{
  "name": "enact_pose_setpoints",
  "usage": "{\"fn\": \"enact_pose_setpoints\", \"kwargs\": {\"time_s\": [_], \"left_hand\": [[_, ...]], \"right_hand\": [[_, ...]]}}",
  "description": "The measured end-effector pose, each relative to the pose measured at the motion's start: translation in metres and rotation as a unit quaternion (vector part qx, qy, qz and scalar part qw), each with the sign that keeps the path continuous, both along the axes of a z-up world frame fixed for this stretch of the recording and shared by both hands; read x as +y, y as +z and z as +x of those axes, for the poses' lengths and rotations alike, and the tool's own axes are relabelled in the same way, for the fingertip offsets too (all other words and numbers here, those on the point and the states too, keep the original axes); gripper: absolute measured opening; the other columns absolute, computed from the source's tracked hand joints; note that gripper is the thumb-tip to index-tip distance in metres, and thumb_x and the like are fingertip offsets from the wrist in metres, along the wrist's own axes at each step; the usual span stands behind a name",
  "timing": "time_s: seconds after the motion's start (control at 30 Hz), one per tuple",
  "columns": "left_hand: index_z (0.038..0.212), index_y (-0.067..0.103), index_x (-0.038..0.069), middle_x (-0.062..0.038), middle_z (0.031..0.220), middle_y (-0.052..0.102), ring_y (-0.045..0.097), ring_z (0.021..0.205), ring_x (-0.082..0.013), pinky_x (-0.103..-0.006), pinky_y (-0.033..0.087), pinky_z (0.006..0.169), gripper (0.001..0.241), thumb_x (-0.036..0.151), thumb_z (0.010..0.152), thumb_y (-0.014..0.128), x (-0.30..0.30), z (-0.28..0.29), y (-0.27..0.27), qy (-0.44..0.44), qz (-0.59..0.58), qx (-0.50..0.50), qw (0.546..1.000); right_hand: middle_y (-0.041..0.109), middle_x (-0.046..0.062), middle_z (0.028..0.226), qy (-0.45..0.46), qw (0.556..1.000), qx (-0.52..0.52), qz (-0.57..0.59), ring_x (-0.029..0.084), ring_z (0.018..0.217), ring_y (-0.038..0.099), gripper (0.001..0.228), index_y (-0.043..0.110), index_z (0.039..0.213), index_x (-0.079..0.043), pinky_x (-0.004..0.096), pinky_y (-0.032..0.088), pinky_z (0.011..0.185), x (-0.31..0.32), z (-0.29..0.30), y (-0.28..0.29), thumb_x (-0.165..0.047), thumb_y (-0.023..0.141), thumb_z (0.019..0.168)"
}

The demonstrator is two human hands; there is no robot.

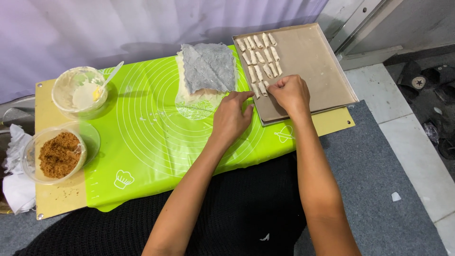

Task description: The person is preparing small rolled snacks by placing filling on wrappers, applying a liquid sealant with a brush, and rolling them up.

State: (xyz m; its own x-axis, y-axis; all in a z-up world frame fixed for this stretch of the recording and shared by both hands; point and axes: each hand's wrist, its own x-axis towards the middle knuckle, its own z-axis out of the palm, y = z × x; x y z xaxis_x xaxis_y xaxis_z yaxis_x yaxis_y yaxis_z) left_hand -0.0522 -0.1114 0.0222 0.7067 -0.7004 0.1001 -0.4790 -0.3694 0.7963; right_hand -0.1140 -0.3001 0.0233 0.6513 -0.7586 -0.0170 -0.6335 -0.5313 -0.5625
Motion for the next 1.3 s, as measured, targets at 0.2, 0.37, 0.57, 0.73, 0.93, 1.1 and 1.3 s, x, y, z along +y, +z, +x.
{"fn": "enact_pose_setpoints", "kwargs": {"time_s": [0.2,0.37,0.57,0.73,0.93,1.1,1.3], "left_hand": [[0.13,0.072,0.013,-0.016,0.119,0.071,0.068,0.117,-0.0372,-0.0529,0.058,0.095,0.037,0.013,0.093,0.068,-0.002,0.002,-0.001,0.007,0.005,-0.003,1.0],[0.131,0.072,0.014,-0.016,0.119,0.071,0.068,0.117,-0.0376,-0.0542,0.058,0.095,0.037,0.014,0.094,0.067,-0.004,0.003,-0.003,0.007,0.009,-0.002,1.0],[0.13,0.072,0.014,-0.016,0.119,0.071,0.068,0.117,-0.0384,-0.0552,0.058,0.095,0.036,0.012,0.095,0.065,-0.005,0.003,-0.004,0.012,0.003,-0.001,1.0],[0.129,0.072,0.013,-0.017,0.119,0.071,0.067,0.118,-0.0397,-0.0572,0.057,0.096,0.036,0.013,0.095,0.064,-0.013,-0.001,-0.01,0.007,0.007,0.006,1.0],[0.128,0.072,0.017,-0.014,0.119,0.07,0.067,0.115,-0.0382,-0.0557,0.057,0.096,0.035,0.018,0.094,0.064,-0.002,0.008,-0.013,0.012,0.025,-0.018,0.999],[0.11,0.079,0.012,-0.016,0.102,0.071,0.068,0.103,-0.0348,-0.0446,0.057,0.089,0.024,0.008,0.087,0.074,0.026,0.042,-0.028,0.07,-0.023,-0.218,0.973],[0.103,0.068,0.022,-0.003,0.113,0.061,0.055,0.109,-0.0263,-0.0409,0.049,0.085,0.02,0.023,0.085,0.078,0.048,0.087,-0.049,0.168,0.025,-0.348,0.922]], "right_hand": [[0.07,0.01,0.064,-0.003,1.0,-0.006,0.001,0.029,0.068,0.071,0.016,0.079,0.075,-0.015,0.037,0.054,0.06,-0.006,-0.001,-0.001,-0.029,0.074,0.082],[0.069,0.013,0.063,0.002,1.0,0.002,0.002,0.034,0.067,0.07,0.02,0.077,0.07,-0.015,0.04,0.053,0.059,0.0,-0.001,0.003,-0.031,0.075,0.082],[0.068,0.014,0.063,0.002,1.0,-0.003,-0.002,0.035,0.068,0.07,0.024,0.075,0.069,-0.014,0.041,0.052,0.059,-0.015,-0.003,0.0,-0.031,0.072,0.085],[0.069,0.016,0.066,0.006,1.0,-0.01,-0.001,0.036,0.07,0.071,0.024,0.074,0.068,-0.011,0.041,0.052,0.061,-0.008,-0.004,0.006,-0.027,0.07,0.086],[0.06,0.016,0.071,0.081,0.979,-0.13,-0.134,0.041,0.076,0.064,0.013,0.079,0.082,-0.009,0.049,0.054,0.069,0.006,0.0,-0.009,-0.022,0.079,0.085],[0.061,0.015,0.083,0.23,0.917,-0.279,-0.166,0.041,0.092,0.063,0.009,0.076,0.095,-0.007,0.051,0.052,0.083,0.051,0.02,-0.005,-0.013,0.078,0.088],[0.062,0.007,0.102,0.272,0.942,-0.13,-0.144,0.033,0.105,0.066,0.033,0.07,0.114,-0.016,0.051,0.058,0.086,0.104,0.06,-0.02,-0.019,0.081,0.083]]}}
